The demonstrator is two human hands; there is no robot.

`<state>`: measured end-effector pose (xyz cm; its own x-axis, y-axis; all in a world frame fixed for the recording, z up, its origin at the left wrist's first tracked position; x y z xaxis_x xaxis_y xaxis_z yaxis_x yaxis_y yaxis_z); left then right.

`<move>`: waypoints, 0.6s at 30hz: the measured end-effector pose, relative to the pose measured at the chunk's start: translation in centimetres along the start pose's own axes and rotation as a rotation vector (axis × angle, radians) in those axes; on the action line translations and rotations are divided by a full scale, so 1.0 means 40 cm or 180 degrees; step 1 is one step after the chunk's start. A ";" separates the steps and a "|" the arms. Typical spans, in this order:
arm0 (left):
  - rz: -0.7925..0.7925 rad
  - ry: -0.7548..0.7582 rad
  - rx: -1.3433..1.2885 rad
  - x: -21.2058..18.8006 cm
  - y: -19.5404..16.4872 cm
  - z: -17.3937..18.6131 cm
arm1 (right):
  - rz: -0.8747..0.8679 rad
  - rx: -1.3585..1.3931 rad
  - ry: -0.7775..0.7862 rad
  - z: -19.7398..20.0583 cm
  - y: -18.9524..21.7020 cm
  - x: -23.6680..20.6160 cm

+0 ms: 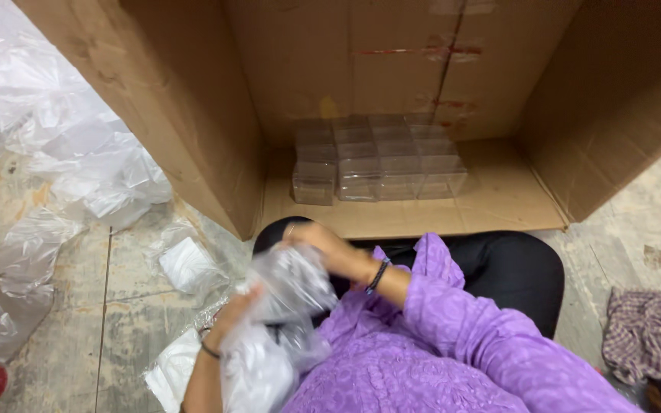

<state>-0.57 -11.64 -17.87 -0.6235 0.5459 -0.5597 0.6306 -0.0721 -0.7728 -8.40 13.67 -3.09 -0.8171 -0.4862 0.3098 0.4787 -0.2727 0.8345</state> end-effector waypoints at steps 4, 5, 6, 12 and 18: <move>-0.0725 -0.1877 -0.0546 -0.095 -0.037 0.169 | -0.0377 -0.1588 -0.0964 0.127 -0.154 0.064; -0.0847 -0.2317 -0.0671 -0.131 -0.027 0.209 | -0.0361 -0.2174 -0.0941 0.140 -0.192 0.075; -0.0912 -0.2749 -0.0737 -0.163 -0.008 0.240 | -0.0561 -0.2240 -0.0680 0.140 -0.235 0.081; 0.0500 -0.4177 0.0125 -0.158 0.048 0.291 | -0.1126 -0.2964 -0.0292 0.064 -0.319 0.127; 0.1645 -0.3809 0.2388 -0.147 -0.087 0.388 | -0.1026 -0.2532 -0.0180 0.117 -0.205 0.111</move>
<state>-6.28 -27.57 -16.53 -0.6446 -0.6311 -0.4315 0.7473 -0.6391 -0.1817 -17.46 17.64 -6.41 -0.9565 -0.2487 0.1524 0.2862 -0.9014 0.3248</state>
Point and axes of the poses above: each hand's wrist, its own x-axis towards the middle knuckle, its own z-axis out of the back of the hand, y = z × x, the point moved 3 cm from there along x, towards the middle knuckle, and after that the axes turned 8 degrees about x, right-handed, at the moved point
